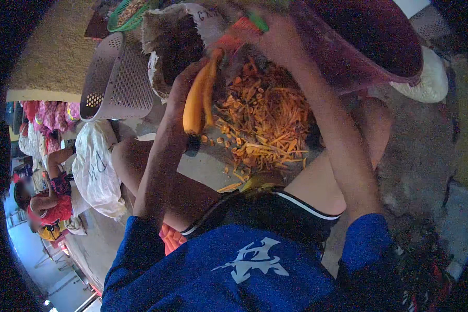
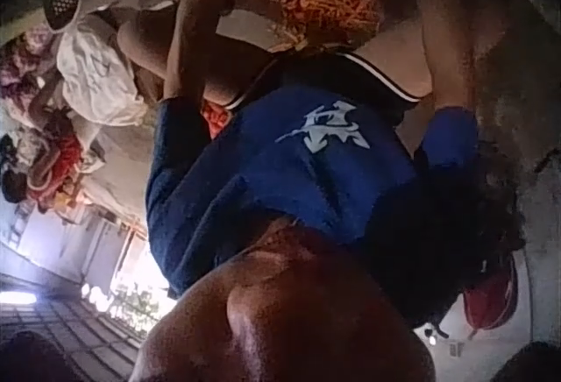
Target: The person retrieves carrots from a sack and peels them using a peeler and a knife.
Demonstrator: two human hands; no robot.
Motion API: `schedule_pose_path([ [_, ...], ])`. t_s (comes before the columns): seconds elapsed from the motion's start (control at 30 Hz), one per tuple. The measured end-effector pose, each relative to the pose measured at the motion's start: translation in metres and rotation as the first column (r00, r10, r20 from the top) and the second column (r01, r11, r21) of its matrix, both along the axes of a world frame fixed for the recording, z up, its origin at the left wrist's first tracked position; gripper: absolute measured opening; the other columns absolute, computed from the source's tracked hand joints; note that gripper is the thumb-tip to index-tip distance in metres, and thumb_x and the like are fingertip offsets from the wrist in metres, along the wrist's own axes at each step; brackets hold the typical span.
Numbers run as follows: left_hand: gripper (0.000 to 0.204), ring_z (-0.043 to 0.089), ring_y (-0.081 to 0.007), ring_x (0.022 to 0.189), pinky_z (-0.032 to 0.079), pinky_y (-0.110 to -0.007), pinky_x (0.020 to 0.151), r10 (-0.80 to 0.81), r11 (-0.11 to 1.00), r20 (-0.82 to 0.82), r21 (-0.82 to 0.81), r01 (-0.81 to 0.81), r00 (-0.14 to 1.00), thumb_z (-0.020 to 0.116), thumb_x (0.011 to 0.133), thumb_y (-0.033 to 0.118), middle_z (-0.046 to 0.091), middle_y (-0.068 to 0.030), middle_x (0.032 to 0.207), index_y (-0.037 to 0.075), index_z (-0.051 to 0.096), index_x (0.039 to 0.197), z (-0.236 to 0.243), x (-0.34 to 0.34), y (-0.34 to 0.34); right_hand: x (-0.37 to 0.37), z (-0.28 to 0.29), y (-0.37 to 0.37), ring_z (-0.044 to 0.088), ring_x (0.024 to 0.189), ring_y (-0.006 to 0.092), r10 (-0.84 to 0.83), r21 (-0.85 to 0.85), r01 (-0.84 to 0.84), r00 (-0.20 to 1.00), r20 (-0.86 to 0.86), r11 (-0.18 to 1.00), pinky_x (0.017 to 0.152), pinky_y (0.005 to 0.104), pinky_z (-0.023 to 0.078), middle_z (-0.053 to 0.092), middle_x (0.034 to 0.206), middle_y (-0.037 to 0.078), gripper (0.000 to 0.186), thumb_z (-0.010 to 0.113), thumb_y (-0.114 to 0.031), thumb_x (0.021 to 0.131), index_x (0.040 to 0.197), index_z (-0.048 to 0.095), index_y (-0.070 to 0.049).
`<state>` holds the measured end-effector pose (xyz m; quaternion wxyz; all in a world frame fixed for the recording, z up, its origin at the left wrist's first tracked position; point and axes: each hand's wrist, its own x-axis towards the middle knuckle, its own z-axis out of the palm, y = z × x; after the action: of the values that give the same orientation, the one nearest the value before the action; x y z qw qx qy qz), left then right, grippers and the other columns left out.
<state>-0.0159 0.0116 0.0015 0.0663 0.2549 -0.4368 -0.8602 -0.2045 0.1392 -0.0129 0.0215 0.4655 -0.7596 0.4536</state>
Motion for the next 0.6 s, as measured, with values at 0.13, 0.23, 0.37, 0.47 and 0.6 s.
schedule_pose_path([
  [0.13,0.036,0.067,-0.0179,0.074,0.057,-0.027,0.061,0.017,0.999,0.074,-0.049,-0.013,0.997,0.049,0.101,0.033,0.067,-0.0067,0.096,0.005,0.057,0.123,0.0,-0.002,-0.007,0.01,0.005,-0.004,0.068,0.091,0.0143,-0.036,-0.105,0.039,0.999,0.026,0.994,0.083,0.0312,0.053,0.072,0.096,0.007,0.038,0.08,-0.034,0.082,0.111,0.068,-0.012],
  [0.23,0.039,0.067,-0.017,0.08,0.057,-0.028,0.066,-0.065,0.998,0.011,0.02,0.065,0.998,0.052,0.1,0.033,0.067,-0.0063,0.099,0.006,0.055,0.127,0.012,0.008,-0.008,0.063,0.015,0.002,0.068,0.089,0.014,0.258,-0.117,-0.259,0.966,-0.023,0.959,0.081,0.0304,0.053,0.071,0.093,0.006,0.037,0.08,-0.033,0.083,0.11,0.068,-0.012],
  [0.37,0.041,0.066,-0.0166,0.088,0.057,-0.031,0.074,0.006,1.0,0.0,-0.003,-0.006,1.0,0.053,0.1,0.034,0.066,-0.0065,0.104,0.005,0.054,0.128,0.014,0.003,0.003,0.04,0.017,0.003,0.067,0.089,0.0135,0.222,-0.055,-0.224,0.974,-0.043,0.973,0.081,0.0305,0.053,0.071,0.095,0.006,0.036,0.081,-0.032,0.083,0.109,0.067,-0.011],
  [0.47,0.041,0.065,-0.0169,0.094,0.055,-0.032,0.08,0.005,0.994,-0.071,-0.113,-0.013,0.997,0.051,0.101,0.035,0.064,-0.0077,0.11,0.006,0.053,0.13,0.018,0.005,0.007,-0.01,0.011,0.003,0.067,0.089,0.0123,-0.201,-0.033,0.199,0.974,-0.101,0.979,0.082,0.0301,0.053,0.071,0.097,0.005,0.037,0.081,-0.032,0.082,0.108,0.067,-0.009],
  [0.6,0.042,0.064,-0.0171,0.094,0.054,-0.031,0.077,-0.013,0.994,0.048,-0.107,0.018,0.999,0.051,0.101,0.037,0.063,-0.0068,0.112,0.01,0.052,0.134,-0.006,-0.002,-0.012,0.003,-0.001,0.0,0.067,0.093,0.0126,-0.074,-0.196,0.083,0.996,0.053,0.977,0.083,0.031,0.053,0.071,0.101,0.006,0.04,0.081,-0.035,0.082,0.108,0.067,-0.008],
])
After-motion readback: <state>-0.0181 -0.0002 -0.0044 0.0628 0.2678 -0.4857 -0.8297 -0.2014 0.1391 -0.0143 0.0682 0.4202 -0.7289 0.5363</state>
